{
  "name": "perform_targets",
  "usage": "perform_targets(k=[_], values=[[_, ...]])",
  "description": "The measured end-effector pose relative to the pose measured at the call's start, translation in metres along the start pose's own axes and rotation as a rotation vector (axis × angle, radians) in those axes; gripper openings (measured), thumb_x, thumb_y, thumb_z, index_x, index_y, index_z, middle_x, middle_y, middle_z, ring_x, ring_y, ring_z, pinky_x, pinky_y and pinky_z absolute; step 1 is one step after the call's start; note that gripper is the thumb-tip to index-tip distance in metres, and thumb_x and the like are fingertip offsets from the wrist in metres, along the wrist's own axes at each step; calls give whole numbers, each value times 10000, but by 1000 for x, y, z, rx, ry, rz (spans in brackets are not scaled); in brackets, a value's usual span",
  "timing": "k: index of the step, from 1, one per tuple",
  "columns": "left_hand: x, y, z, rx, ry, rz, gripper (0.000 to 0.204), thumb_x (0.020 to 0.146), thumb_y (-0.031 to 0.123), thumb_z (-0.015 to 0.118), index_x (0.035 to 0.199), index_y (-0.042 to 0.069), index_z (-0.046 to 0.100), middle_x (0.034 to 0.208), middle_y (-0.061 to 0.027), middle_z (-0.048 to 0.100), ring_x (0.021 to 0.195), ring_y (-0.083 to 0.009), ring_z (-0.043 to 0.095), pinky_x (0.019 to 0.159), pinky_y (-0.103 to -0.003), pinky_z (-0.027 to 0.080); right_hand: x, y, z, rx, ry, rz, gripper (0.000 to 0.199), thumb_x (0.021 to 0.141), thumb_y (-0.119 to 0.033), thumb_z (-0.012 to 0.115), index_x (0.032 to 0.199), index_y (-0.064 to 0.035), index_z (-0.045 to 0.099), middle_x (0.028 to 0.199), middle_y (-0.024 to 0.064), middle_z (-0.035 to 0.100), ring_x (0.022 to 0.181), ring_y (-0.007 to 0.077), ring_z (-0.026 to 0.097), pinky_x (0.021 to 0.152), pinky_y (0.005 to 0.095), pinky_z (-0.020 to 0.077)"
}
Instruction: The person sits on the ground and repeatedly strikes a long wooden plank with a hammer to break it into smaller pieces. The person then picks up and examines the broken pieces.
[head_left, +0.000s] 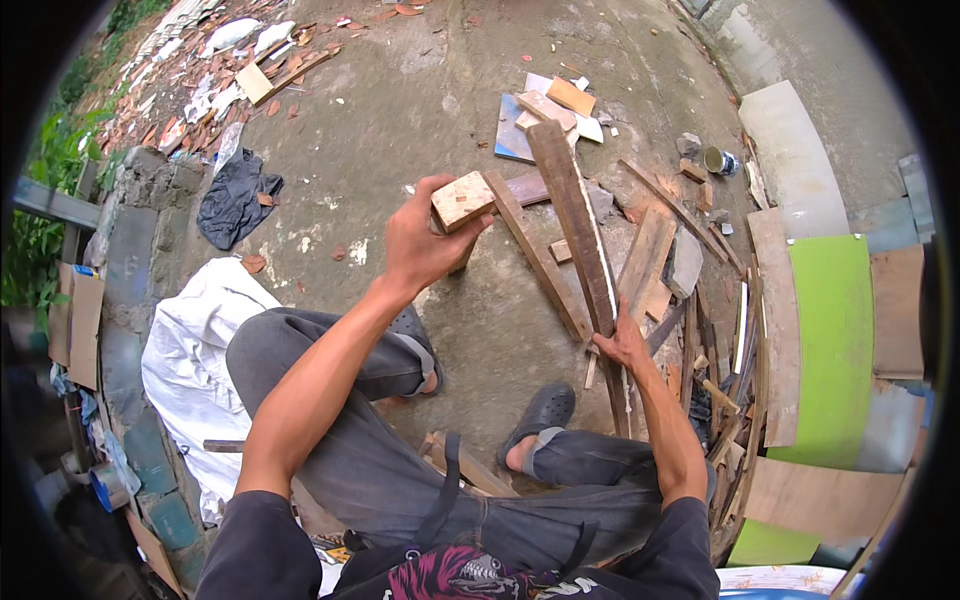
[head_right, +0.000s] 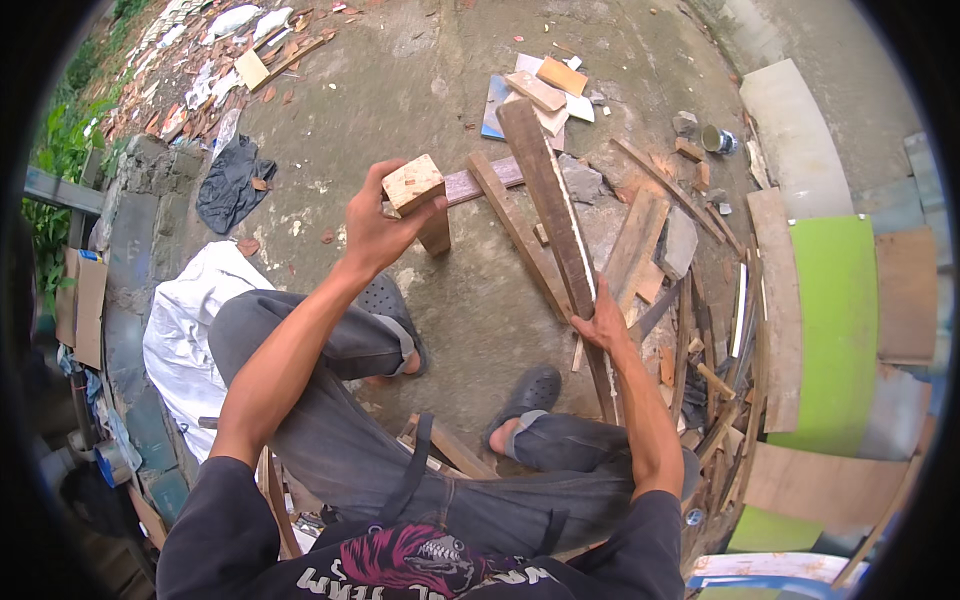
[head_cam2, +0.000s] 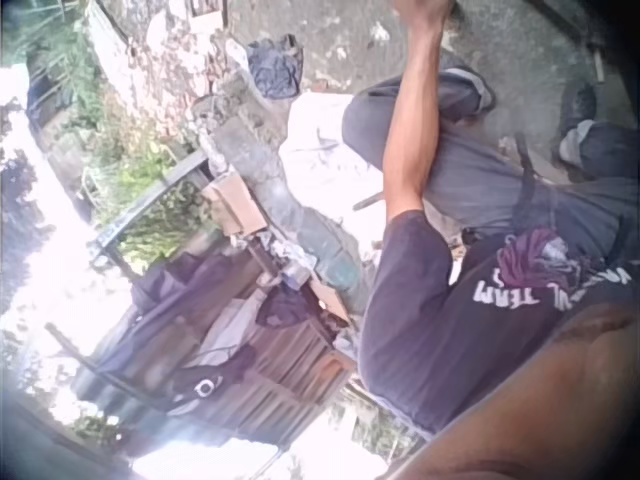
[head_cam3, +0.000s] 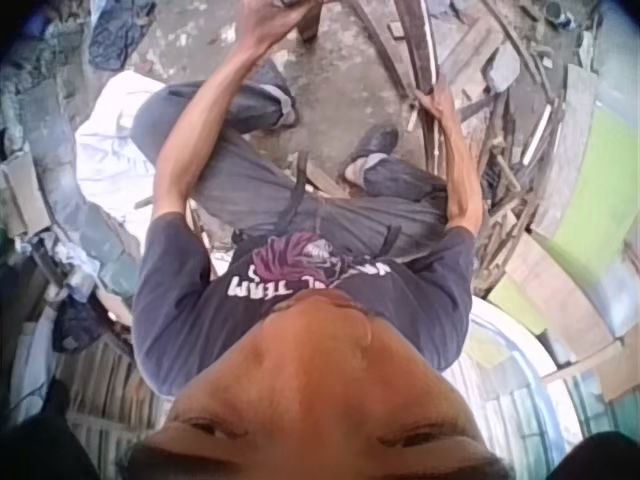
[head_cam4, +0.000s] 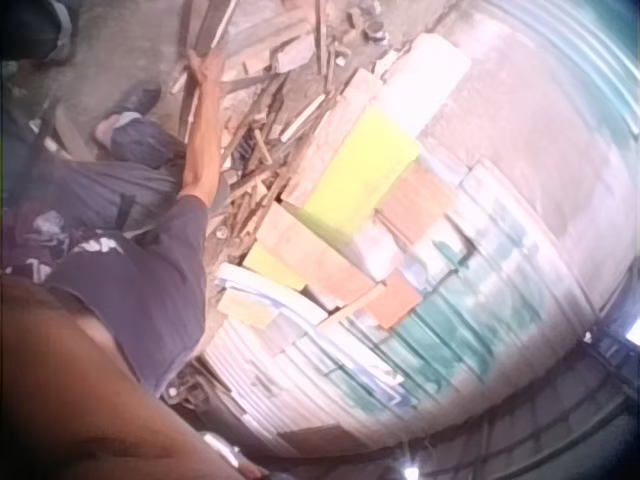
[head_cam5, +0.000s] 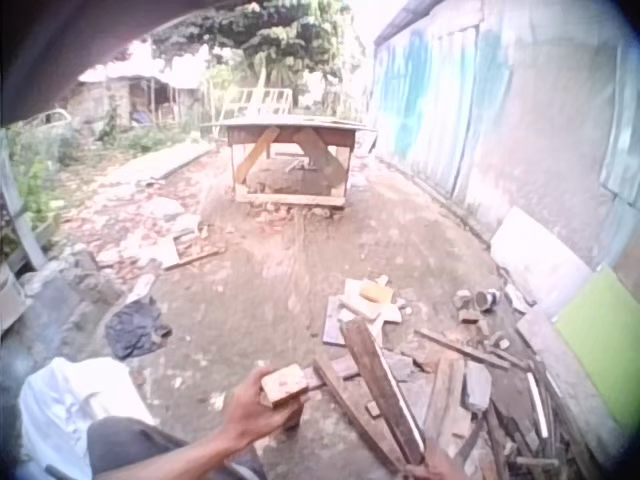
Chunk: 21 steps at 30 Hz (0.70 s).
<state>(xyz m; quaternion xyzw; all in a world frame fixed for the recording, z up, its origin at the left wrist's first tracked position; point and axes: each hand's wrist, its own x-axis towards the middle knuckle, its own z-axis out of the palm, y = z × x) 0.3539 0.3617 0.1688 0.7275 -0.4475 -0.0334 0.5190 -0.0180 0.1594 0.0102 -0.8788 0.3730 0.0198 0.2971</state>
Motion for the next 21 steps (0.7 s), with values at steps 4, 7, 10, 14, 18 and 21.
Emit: perform_targets(k=[4, 7, 10, 14, 18, 21], values=[[7, -7, -5, 30, -1, -54, 574, 792, 289, 836, 1213, 58, 520, 1049, -127, 715, 992, -226, 704, 839, -340, 551, -4, -38, -60, -8, 51, -66, 1034, 705, -260, 779, 1485, 33, 167, 1223, 355, 562, 1110, 499, 573, 962, 475, 469], [13, -9, -6, 29, 5, -82, 582, 789, 316, 834, 1215, 63, 528, 1054, -127, 715, 999, -228, 701, 847, -349, 548, -14, -78, -101, -90, 84, -219, 1066, 702, -252, 748, 1491, 37, 92, 1124, 351, 597, 1011, 505, 601, 903, 480, 483], [18, -4, -8, 25, 50, -98, 567, 782, 333, 834, 1203, 71, 559, 1061, -121, 715, 994, -228, 702, 843, -353, 548, -26, -114, -130, -134, 40, -220, 983, 703, -300, 736, 1456, 45, 206, 1132, 350, 593, 1008, 499, 602, 886, 491, 482], [21, -4, -3, 64, 124, -98, 560, 767, 335, 840, 1192, 70, 590, 1060, -131, 714, 989, -249, 702, 832, -360, 551, -46, -158, -154, -181, 2, -197, 878, 711, -356, 735, 1400, 26, 348, 1053, 328, 626, 950, 480, 628, 847, 493, 489], [18, -3, -2, 92, 151, -110, 600, 743, 337, 854, 1204, 57, 590, 1064, -152, 707, 992, -277, 698, 824, -364, 551, -58, -175, -171, -184, -22, -191, 844, 717, -380, 744, 1379, 9, 391, 967, 310, 646, 888, 466, 639, 806, 493, 492], [16, -7, 0, 65, 159, -125, 587, 737, 351, 838, 1180, 54, 593, 1049, -163, 692, 976, -313, 684, 814, -393, 546, -66, -182, -183, -194, -45, -165, 835, 715, -368, 742, 1371, 7, 388, 921, 298, 642, 847, 482, 619, 778, 499, 471]])
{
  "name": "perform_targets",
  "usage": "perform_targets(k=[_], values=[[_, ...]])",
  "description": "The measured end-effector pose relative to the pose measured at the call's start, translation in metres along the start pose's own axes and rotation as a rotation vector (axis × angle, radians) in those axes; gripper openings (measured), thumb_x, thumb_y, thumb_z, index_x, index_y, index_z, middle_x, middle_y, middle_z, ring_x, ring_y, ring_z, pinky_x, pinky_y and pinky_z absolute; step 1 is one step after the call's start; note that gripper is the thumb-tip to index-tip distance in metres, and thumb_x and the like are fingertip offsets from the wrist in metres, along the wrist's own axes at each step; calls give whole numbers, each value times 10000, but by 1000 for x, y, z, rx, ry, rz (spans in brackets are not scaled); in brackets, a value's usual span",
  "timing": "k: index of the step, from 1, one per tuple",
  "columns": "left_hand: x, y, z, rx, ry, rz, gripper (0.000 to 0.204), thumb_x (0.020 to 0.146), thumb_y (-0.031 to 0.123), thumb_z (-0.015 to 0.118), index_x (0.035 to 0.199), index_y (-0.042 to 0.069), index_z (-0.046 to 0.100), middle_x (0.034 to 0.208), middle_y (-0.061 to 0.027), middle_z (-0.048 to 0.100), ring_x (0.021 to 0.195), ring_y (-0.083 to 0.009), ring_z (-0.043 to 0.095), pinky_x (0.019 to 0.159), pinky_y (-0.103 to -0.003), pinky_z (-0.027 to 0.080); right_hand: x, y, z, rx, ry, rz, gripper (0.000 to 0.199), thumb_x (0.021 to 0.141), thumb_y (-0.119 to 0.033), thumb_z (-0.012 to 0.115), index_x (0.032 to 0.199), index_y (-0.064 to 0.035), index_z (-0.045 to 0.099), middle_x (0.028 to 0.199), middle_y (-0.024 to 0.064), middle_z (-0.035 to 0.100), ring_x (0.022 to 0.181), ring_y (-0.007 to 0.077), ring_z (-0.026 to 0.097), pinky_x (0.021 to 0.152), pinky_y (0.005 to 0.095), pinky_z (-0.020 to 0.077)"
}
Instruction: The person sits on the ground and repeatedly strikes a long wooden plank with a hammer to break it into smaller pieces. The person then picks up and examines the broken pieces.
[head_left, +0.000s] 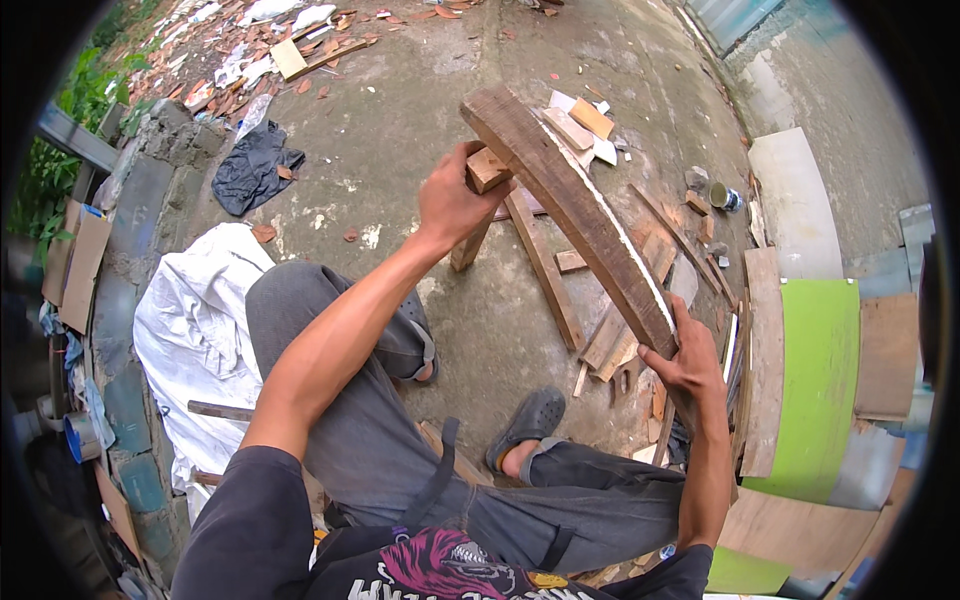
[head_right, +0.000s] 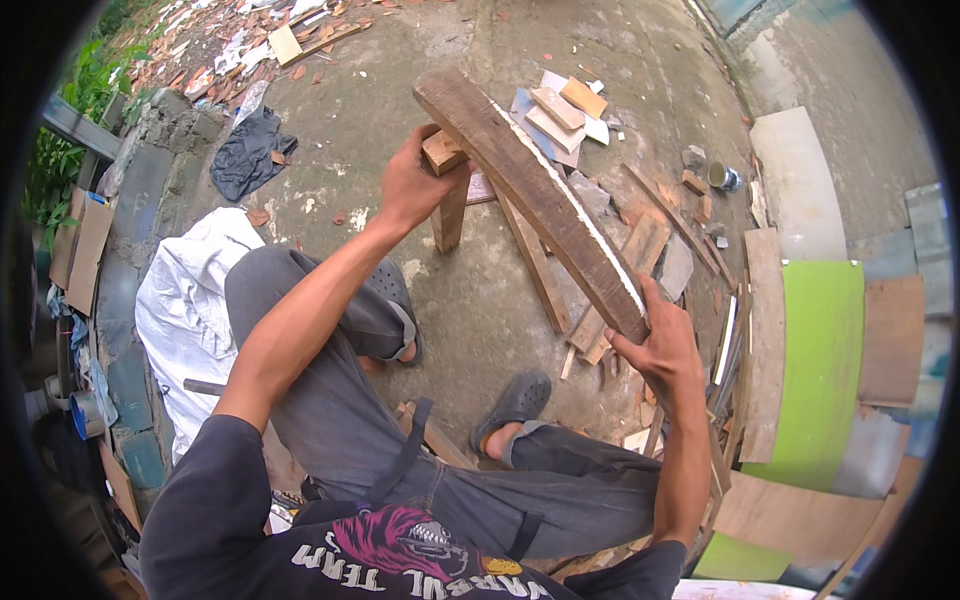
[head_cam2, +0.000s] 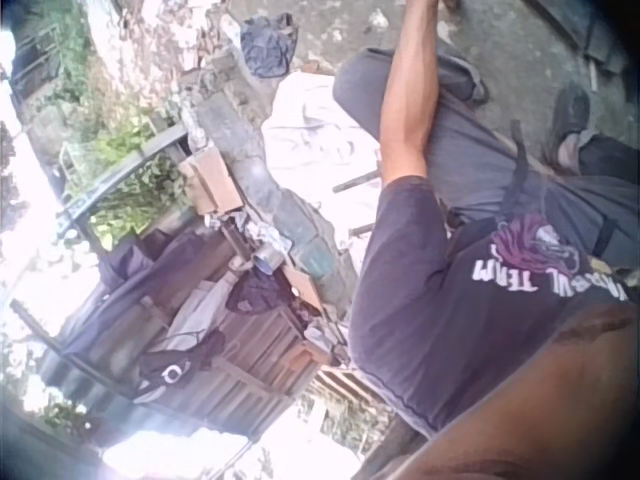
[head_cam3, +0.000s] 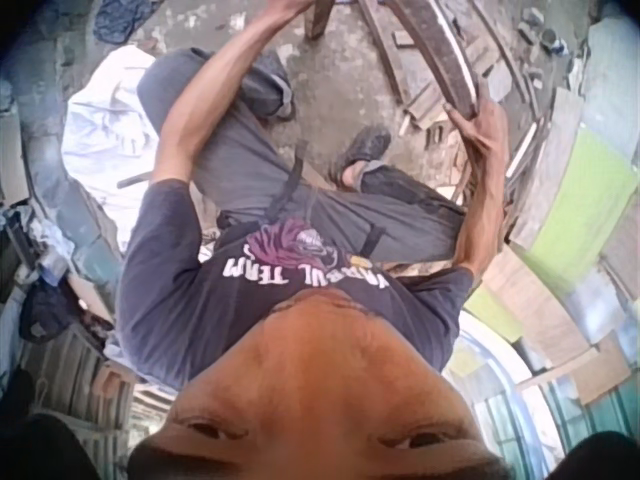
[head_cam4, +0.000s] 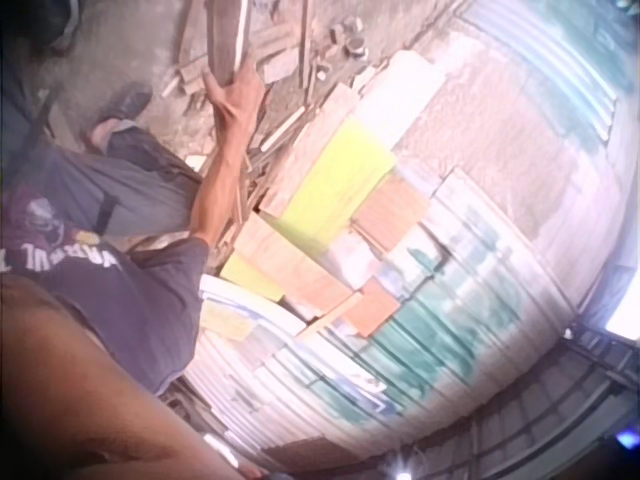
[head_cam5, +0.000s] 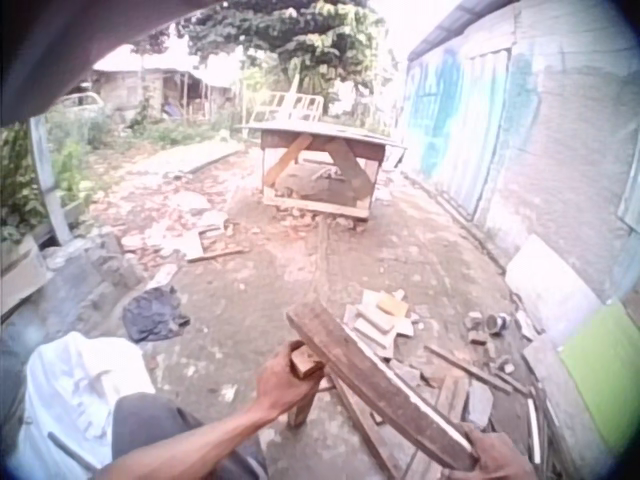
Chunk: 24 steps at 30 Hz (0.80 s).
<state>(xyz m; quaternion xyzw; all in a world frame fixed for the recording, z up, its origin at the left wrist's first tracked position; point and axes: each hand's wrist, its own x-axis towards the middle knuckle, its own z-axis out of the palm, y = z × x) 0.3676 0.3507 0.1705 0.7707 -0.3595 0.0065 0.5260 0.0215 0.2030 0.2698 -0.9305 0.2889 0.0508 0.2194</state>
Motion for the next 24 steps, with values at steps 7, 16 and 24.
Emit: perform_targets(k=[7, 16, 24], values=[[-2, 1, 4, -46, 6, 7, 588, 729, 353, 843, 1161, 41, 593, 1034, -176, 685, 955, -339, 678, 799, -412, 540, -7, 1, -7, -50, -33, 1, 866, 713, -428, 730, 1364, 45, 410, 925, 323, 645, 873, 470, 644, 790, 491, 495], [-4, -1, 6, 17, -6, 21, 606, 732, 256, 853, 1207, 10, 570, 1048, -169, 712, 964, -262, 704, 817, -354, 542, -14, 2, -10, -51, -43, -23, 834, 723, -428, 715, 1359, 19, 412, 914, 312, 648, 875, 463, 637, 792, 491, 491], [-6, 7, 6, -31, -9, -4, 619, 724, 304, 859, 1188, 11, 573, 1078, -184, 693, 984, -310, 690, 819, -380, 537, -19, 7, -14, -86, -36, -45, 832, 734, -452, 721, 1367, 1, 424, 822, 299, 643, 811, 469, 635, 754, 504, 495]])
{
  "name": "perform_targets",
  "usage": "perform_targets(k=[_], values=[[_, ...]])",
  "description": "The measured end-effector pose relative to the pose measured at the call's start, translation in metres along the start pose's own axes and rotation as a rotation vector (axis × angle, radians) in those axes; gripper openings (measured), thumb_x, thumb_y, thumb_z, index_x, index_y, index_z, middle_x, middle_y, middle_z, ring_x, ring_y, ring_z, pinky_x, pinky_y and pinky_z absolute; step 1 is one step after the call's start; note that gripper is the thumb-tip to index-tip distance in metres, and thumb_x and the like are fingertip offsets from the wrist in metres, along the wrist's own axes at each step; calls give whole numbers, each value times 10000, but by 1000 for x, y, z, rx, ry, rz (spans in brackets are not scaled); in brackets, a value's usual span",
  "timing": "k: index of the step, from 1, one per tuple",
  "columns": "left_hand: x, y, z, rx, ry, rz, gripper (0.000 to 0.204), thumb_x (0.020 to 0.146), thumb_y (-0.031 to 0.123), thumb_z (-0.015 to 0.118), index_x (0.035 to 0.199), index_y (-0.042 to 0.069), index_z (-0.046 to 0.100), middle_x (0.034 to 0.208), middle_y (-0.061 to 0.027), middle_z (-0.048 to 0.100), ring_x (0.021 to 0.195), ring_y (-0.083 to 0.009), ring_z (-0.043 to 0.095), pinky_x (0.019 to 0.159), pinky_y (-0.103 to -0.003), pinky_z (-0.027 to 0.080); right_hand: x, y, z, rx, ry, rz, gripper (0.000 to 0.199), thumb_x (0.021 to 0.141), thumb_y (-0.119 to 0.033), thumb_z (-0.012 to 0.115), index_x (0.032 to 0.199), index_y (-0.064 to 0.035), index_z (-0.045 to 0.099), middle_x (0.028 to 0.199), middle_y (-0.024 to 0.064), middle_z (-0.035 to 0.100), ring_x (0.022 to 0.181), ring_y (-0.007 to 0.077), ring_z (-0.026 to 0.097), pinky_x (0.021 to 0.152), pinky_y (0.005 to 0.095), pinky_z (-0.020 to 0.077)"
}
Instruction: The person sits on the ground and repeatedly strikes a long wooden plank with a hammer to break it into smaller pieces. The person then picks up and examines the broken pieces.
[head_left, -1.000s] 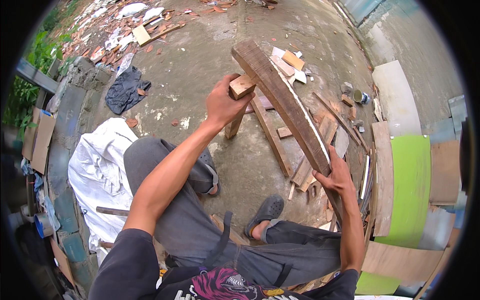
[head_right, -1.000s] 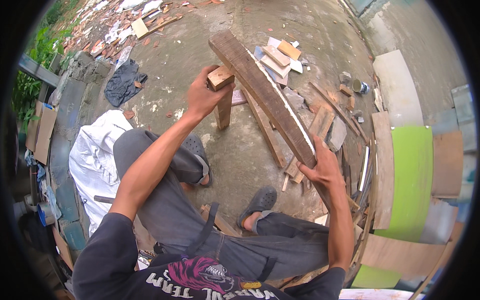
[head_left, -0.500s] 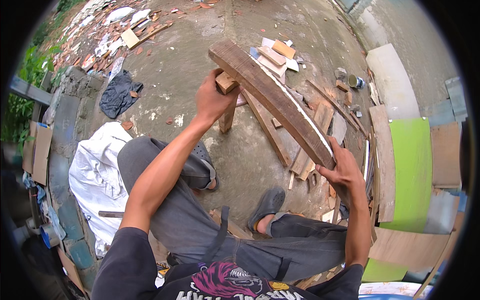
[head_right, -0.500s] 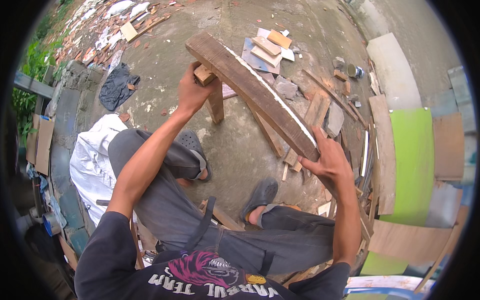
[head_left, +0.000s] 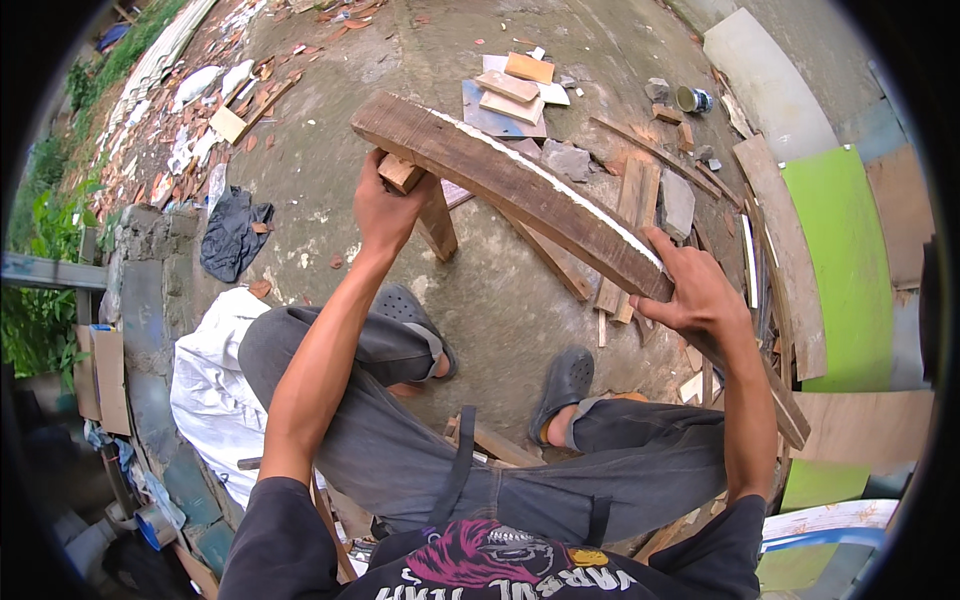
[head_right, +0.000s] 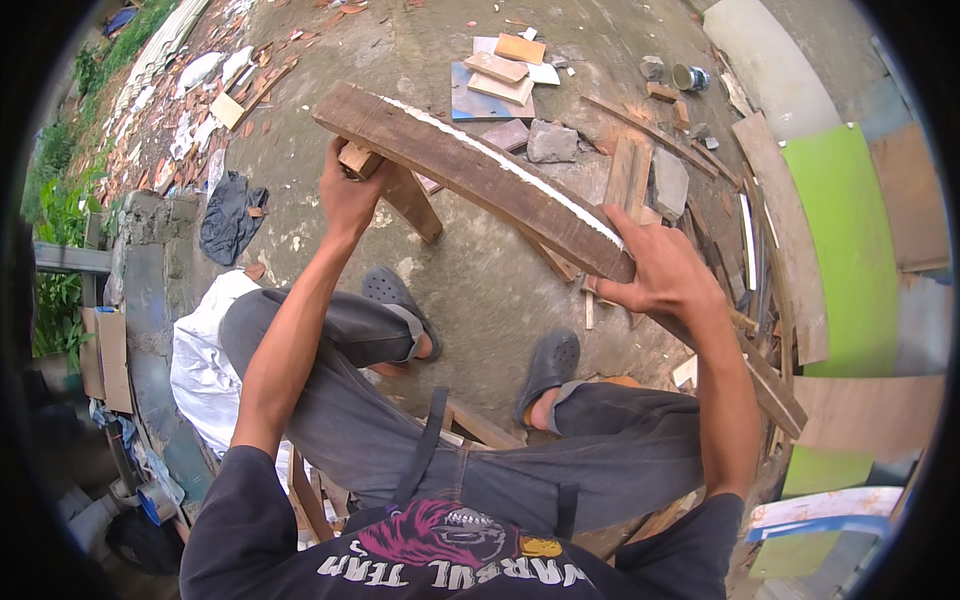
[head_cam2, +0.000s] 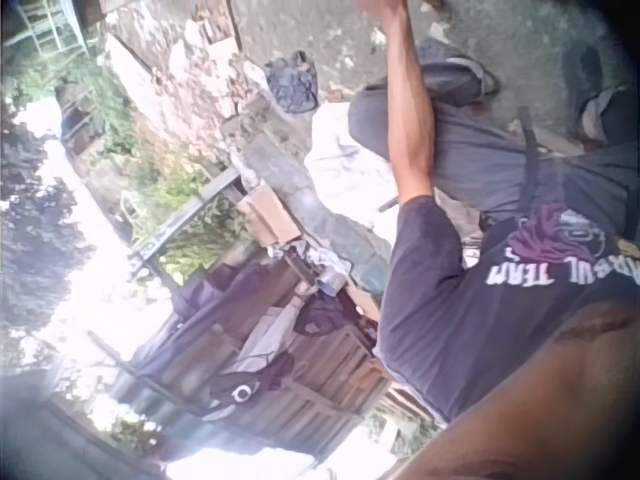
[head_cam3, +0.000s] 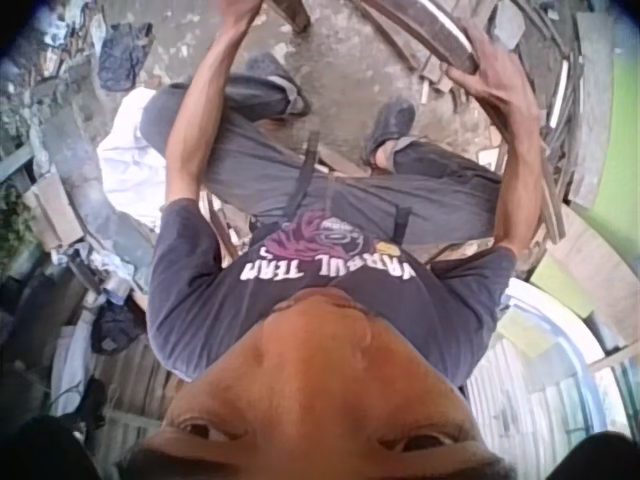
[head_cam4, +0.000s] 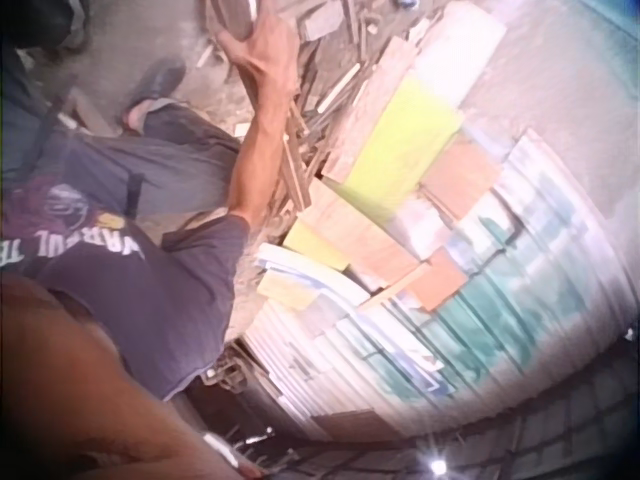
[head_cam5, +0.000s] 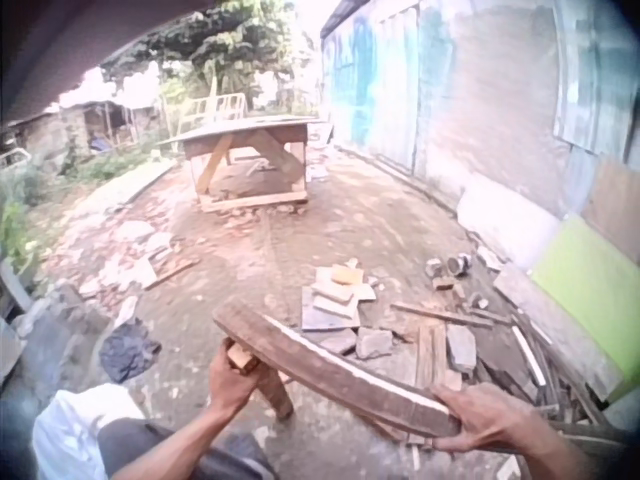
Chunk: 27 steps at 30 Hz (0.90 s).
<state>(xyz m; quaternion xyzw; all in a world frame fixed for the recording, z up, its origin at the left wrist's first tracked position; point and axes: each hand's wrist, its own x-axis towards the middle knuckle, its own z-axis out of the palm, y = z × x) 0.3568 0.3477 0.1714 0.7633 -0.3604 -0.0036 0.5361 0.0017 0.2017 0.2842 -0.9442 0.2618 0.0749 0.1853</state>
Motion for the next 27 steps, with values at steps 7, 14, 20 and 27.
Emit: perform_targets(k=[7, 14, 20, 27], values=[[1, -10, 3, -32, -16, 11, 636, 729, 289, 856, 1215, 25, 540, 1067, -176, 696, 973, -287, 695, 809, -373, 541, -7, -7, -11, 4, -6, 37, 844, 719, -452, 731, 1363, 10, 444, 801, 293, 638, 804, 469, 634, 758, 498, 494], [1, -18, 6, -82, -29, 11, 609, 733, 243, 854, 1203, 59, 515, 1054, -153, 692, 956, -263, 698, 785, -367, 547, -10, -8, -15, 47, 6, 1, 836, 718, -421, 723, 1366, 11, 421, 805, 295, 641, 803, 465, 638, 762, 502, 487], [2, -14, 4, -142, -100, -12, 534, 803, 81, 780, 1245, 18, 486, 1131, -110, 630, 1019, -187, 639, 850, -314, 527, -5, -13, -9, 106, -93, 50, 898, 714, -437, 727, 1394, 39, 384, 888, 307, 638, 866, 471, 620, 805, 497, 473], [4, -20, 7, -121, -92, -32, 514, 804, 50, 751, 1255, 7, 508, 1153, -114, 635, 1037, -194, 634, 865, -315, 519, -5, -7, 0, 30, -44, -9, 831, 731, -421, 716, 1357, 23, 395, 788, 290, 645, 780, 474, 642, 734, 515, 500]])
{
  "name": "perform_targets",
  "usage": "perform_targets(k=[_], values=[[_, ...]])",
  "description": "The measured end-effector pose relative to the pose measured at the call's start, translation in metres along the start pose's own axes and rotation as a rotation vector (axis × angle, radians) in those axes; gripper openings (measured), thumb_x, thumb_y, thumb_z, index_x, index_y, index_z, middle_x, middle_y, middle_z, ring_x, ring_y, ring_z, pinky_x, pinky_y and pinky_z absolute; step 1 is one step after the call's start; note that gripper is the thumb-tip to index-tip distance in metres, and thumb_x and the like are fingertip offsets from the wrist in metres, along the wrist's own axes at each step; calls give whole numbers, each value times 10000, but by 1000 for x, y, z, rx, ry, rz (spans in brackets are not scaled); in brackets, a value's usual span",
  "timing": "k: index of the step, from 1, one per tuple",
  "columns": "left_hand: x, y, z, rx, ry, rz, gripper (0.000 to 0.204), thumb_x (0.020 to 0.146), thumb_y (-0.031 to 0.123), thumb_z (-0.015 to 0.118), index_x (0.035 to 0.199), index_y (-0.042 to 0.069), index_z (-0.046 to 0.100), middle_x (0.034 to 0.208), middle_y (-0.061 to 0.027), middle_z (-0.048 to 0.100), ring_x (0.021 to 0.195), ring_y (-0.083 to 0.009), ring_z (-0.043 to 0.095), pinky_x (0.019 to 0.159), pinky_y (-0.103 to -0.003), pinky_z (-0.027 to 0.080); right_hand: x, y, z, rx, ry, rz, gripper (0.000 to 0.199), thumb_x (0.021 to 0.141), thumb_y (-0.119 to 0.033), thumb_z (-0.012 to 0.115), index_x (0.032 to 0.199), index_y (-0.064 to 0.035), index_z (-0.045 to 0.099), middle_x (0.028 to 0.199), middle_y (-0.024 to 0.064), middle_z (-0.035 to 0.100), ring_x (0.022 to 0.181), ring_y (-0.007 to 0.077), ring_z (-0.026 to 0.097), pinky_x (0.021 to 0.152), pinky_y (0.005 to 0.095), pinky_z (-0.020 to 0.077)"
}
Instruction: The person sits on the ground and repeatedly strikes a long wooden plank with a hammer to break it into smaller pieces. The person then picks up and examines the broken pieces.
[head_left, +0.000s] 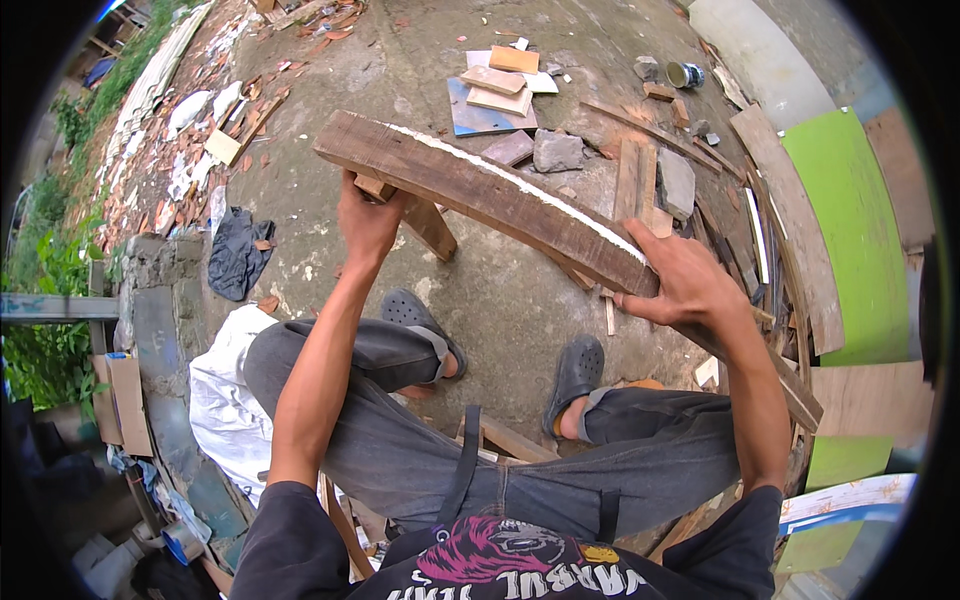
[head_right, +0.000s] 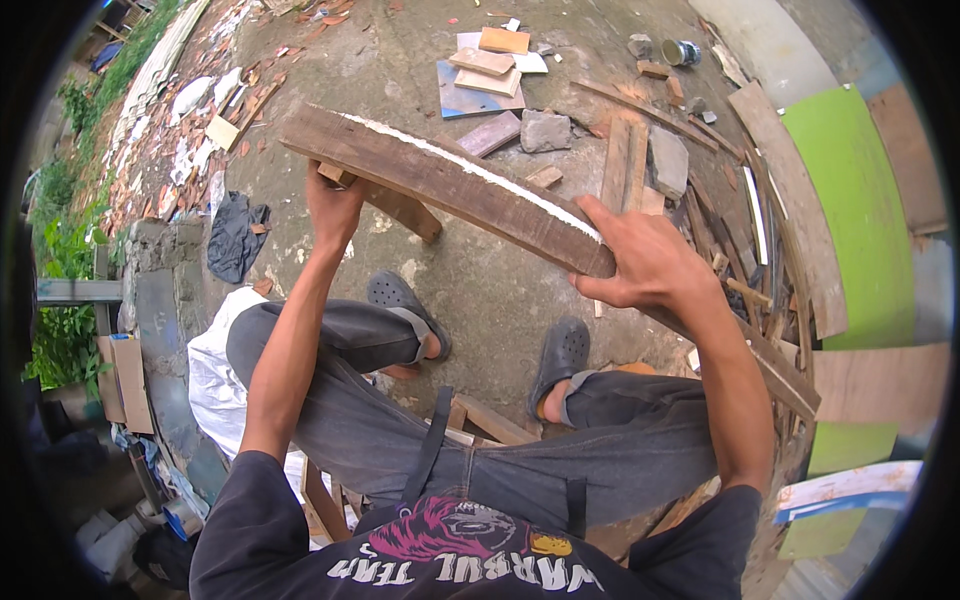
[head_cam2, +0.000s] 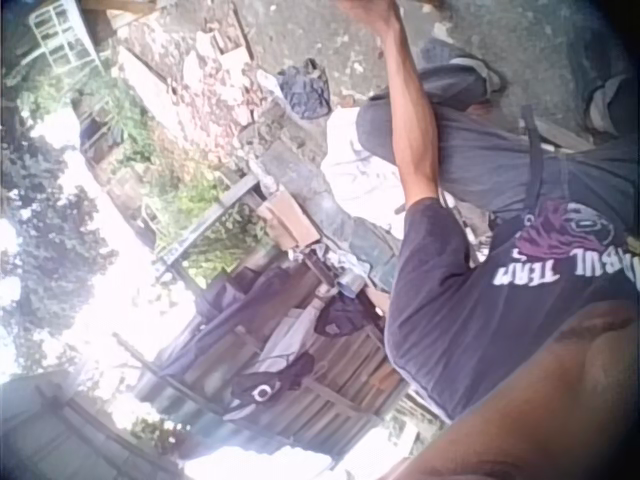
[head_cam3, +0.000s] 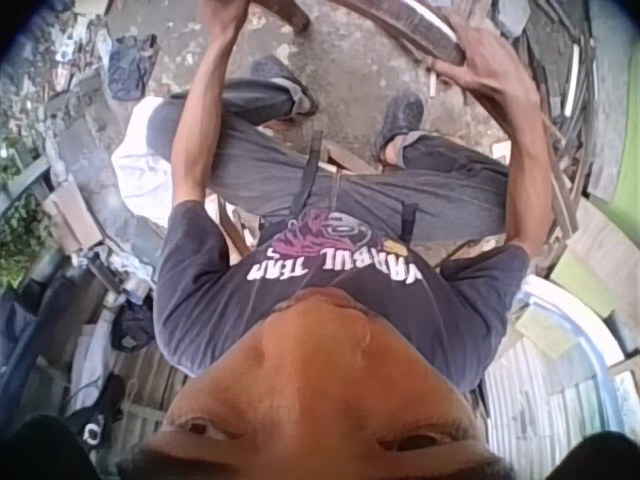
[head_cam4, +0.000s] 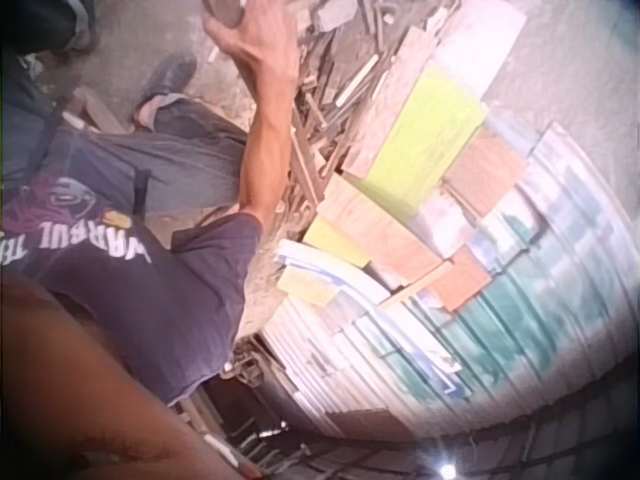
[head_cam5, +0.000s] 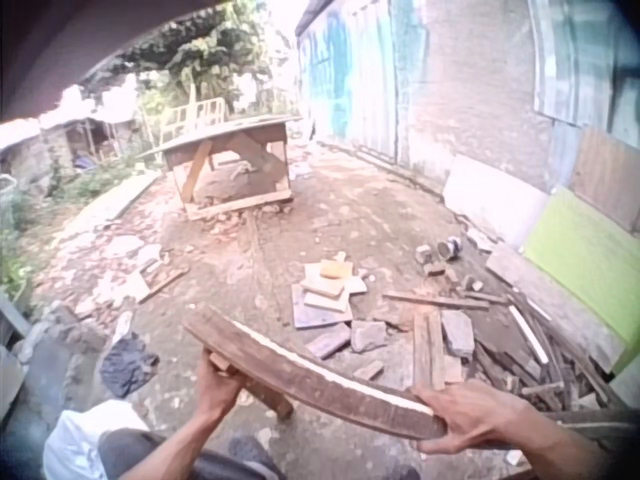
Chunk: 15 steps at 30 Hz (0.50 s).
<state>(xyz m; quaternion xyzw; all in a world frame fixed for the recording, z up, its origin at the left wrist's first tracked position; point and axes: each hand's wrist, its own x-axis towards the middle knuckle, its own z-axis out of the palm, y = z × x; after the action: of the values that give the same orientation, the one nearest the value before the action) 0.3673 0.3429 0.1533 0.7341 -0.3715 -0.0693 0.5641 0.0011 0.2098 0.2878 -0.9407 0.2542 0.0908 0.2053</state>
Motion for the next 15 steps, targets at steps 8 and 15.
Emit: perform_targets(k=[8, 15], values=[[1, 5, -5, 3, 25, 54, 527, 804, 72, 745, 1269, 3, 509, 1141, -116, 651, 1038, -196, 635, 873, -326, 516, 0, 1, 5, 19, -59, 60, 931, 709, -460, 733, 1398, 50, 371, 902, 341, 633, 864, 480, 625, 789, 513, 474], [3, 21, -11, 5, 39, 28, 541, 791, 193, 802, 1241, 64, 531, 1057, -141, 700, 976, -229, 681, 822, -355, 537, -11, 1, -9, 45, 4, 128, 823, 674, -386, 736, 1358, -45, 428, 945, 304, 649, 881, 495, 611, 793, 513, 468]])
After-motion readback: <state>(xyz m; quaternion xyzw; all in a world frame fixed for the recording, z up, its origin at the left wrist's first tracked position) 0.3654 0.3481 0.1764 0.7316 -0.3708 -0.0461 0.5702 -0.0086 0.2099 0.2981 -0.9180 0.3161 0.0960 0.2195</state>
